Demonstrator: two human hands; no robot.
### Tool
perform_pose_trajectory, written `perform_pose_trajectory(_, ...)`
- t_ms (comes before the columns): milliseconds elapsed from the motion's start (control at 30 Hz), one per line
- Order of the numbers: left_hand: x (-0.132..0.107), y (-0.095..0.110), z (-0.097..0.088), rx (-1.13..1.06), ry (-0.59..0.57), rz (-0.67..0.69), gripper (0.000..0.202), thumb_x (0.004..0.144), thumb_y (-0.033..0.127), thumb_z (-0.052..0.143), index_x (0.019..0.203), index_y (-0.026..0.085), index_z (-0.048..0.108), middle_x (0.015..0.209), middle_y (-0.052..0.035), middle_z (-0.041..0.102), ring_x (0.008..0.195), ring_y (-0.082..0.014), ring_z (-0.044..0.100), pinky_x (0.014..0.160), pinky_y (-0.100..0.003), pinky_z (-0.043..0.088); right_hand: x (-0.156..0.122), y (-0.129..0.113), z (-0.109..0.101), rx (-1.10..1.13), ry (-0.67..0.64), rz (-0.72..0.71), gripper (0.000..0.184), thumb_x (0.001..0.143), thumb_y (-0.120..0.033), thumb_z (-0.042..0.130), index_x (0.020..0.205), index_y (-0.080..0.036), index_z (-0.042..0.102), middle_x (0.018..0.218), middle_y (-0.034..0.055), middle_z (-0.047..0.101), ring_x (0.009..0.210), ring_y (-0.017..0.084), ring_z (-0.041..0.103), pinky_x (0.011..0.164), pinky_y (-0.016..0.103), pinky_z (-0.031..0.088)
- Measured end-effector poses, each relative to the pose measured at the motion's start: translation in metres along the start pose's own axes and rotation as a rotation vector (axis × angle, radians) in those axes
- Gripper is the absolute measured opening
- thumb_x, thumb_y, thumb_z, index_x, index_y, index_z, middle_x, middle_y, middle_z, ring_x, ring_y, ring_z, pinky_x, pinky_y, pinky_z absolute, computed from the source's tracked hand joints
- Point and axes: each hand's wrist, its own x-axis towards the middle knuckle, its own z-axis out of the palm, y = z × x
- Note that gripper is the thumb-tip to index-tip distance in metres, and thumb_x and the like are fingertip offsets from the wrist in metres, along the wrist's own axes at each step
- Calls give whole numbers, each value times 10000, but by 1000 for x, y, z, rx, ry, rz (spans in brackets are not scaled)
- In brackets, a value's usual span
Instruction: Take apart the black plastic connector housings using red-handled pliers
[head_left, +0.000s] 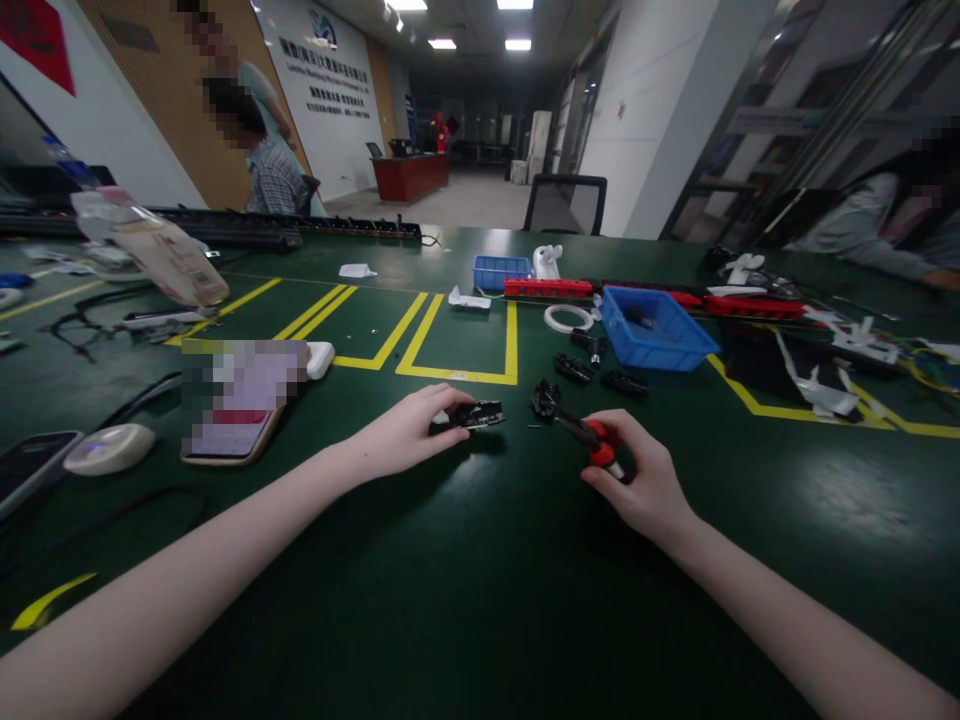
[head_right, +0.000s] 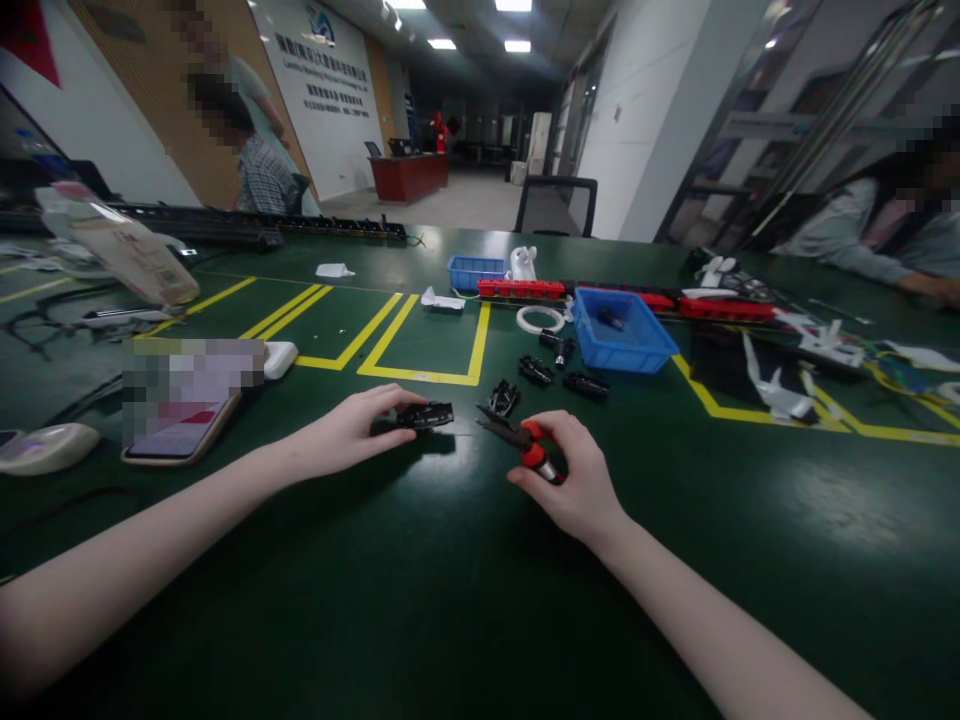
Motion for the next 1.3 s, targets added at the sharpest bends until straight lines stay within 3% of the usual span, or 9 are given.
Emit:
perform_pose_trajectory(100, -21, 17, 2, -66, -41, -32, 309, 889, 315, 542, 1187, 234, 527, 1122, -45, 597, 1008, -204, 575, 820, -349, 489, -4, 4, 5, -112, -15, -128, 452, 799, -570, 551, 1080, -217, 533, 1020, 97, 606, 898, 257, 578, 722, 400, 461)
perform_pose_trajectory(200, -36, 28, 7, -90, -122, -49, 278, 878, 323, 546, 1137, 223, 537, 1038, -31, 615, 898, -185, 594, 743, -310, 489, -5, 1, 10, -276, -60, -221, 528, 776, -553, 609, 1167, -208, 521, 1063, 119, 618, 954, 280, 569, 764, 429, 447)
perform_pose_trajectory(333, -46, 31, 12, -10, -182, -8, 249, 824, 290, 564, 1057, 200, 554, 956, -30, 617, 820, -183, 591, 679, -289, 466, -2, -11, 10, -402, -141, -268, 432, 789, -506, 618, 1106, -216, 577, 1044, 116, 640, 964, 287, 569, 811, 463, 439)
perform_pose_trajectory(567, -46, 31, 17, 98, -167, 82, 255, 798, 260, 555, 1044, 196, 548, 970, -29, 605, 849, -187, 586, 705, -301, 472, -1, -43, 10, -480, -143, -200, 321, 852, -426, 535, 1073, -195, 551, 1037, 127, 624, 981, 286, 563, 822, 459, 462)
perform_pose_trajectory(733, -45, 29, 23, 222, -145, 146, 337, 830, 361, 572, 1114, 182, 541, 986, -44, 580, 833, -195, 583, 688, -318, 478, -3, -55, 24, -519, -197, -228, 268, 842, -358, 534, 1033, -171, 555, 1017, 137, 634, 983, 294, 575, 854, 468, 466)
perform_pose_trajectory(933, -44, 23, 24, 190, -146, 166, 279, 860, 369, 579, 1069, 191, 527, 1015, -32, 582, 840, -175, 582, 696, -300, 477, -13, -49, 27, -381, -234, -129, 214, 875, -337, 477, 1007, -179, 537, 997, 123, 630, 953, 268, 579, 806, 435, 485)
perform_pose_trajectory(1133, -42, 24, 23, 152, -197, 158, 386, 895, 346, 539, 1241, 203, 448, 1033, -33, 597, 863, -174, 589, 720, -303, 481, -16, -37, 21, -338, -182, -258, 442, 885, -592, 386, 920, -184, 553, 879, 100, 629, 792, 230, 584, 683, 370, 466)
perform_pose_trajectory(1300, -39, 31, 26, 131, -226, 131, 300, 880, 331, 522, 1142, 185, 528, 978, -26, 592, 809, -169, 579, 695, -304, 466, -18, -30, 24, -363, -157, -284, 461, 938, -532, 284, 899, -163, 557, 876, 107, 616, 757, 206, 560, 650, 342, 441)
